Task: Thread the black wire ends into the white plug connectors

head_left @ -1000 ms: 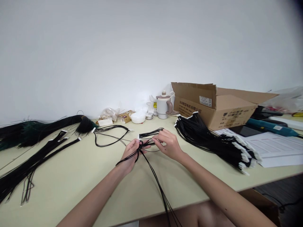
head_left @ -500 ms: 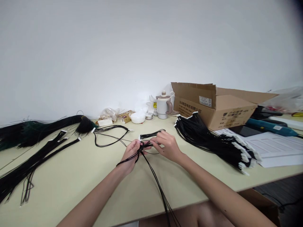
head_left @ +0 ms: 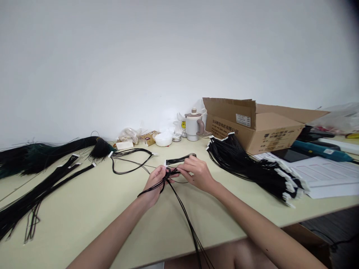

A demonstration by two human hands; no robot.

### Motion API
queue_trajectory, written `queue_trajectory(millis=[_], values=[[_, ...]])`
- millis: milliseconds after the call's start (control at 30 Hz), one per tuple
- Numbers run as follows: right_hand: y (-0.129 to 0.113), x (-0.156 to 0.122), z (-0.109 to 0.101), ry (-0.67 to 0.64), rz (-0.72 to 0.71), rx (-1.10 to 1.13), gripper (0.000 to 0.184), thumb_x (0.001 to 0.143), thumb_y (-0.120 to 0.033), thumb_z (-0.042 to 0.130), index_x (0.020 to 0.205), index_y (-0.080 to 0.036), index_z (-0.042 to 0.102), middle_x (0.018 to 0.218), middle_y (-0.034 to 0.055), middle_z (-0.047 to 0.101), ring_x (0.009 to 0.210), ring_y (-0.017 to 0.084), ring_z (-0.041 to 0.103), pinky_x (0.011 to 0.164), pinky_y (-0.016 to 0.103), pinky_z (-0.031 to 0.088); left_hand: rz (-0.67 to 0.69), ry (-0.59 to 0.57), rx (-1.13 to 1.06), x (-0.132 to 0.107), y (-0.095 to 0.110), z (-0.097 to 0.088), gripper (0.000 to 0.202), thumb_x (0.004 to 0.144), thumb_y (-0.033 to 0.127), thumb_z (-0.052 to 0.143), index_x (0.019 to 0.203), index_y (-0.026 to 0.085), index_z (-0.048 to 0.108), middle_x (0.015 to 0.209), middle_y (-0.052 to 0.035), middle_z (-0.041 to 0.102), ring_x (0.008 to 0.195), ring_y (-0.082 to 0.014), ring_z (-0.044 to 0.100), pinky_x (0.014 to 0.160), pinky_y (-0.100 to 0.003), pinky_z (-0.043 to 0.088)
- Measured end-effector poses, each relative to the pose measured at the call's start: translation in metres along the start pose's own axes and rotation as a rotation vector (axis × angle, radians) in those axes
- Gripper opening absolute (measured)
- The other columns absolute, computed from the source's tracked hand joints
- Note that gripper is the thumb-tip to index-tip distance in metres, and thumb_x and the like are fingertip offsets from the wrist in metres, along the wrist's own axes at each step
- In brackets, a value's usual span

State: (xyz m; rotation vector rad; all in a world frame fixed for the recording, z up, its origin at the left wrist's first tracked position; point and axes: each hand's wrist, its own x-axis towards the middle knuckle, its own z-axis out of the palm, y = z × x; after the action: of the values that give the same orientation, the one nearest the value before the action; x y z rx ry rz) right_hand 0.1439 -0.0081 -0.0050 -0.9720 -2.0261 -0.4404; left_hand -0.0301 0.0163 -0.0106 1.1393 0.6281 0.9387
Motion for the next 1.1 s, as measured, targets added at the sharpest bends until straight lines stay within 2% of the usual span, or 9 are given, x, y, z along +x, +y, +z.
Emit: queue_trajectory(millis=[400, 1100], values=[[-0.0019, 0.001, 0.0002, 0.008, 0.053, 0.064, 0.015, 0.083, -0.021, 0.047, 0.075, -0.016, 0.058, 0.062, 0.0008, 0.049, 0.061, 0.01, 0.034, 0.057, 0.023, 0.028, 0.008, 0.002, 0.036, -0.0016, 0.0013, 0.0015, 0.031, 0.074, 0.042, 0.052, 0.086, 0.013, 0.05, 0.106, -0.0098, 0.057, 0.085, -0.0178, 0.06, 0.063, -0.024, 0.04], [-0.0067, 0.0039, -0.0004, 0.052, 0.043, 0.12, 0.014, 0.083, -0.019, 0.046, 0.077, -0.017, 0.058, 0.06, 0.0, 0.048, 0.058, 0.01, 0.035, 0.057, 0.023, 0.028, 0.045, 0.017, 0.077, -0.003, 0.004, 0.0068, 0.033, 0.073, 0.044, 0.052, 0.082, 0.012, 0.05, 0.101, -0.011, 0.059, 0.085, -0.0186, 0.059, 0.063, -0.024, 0.042]])
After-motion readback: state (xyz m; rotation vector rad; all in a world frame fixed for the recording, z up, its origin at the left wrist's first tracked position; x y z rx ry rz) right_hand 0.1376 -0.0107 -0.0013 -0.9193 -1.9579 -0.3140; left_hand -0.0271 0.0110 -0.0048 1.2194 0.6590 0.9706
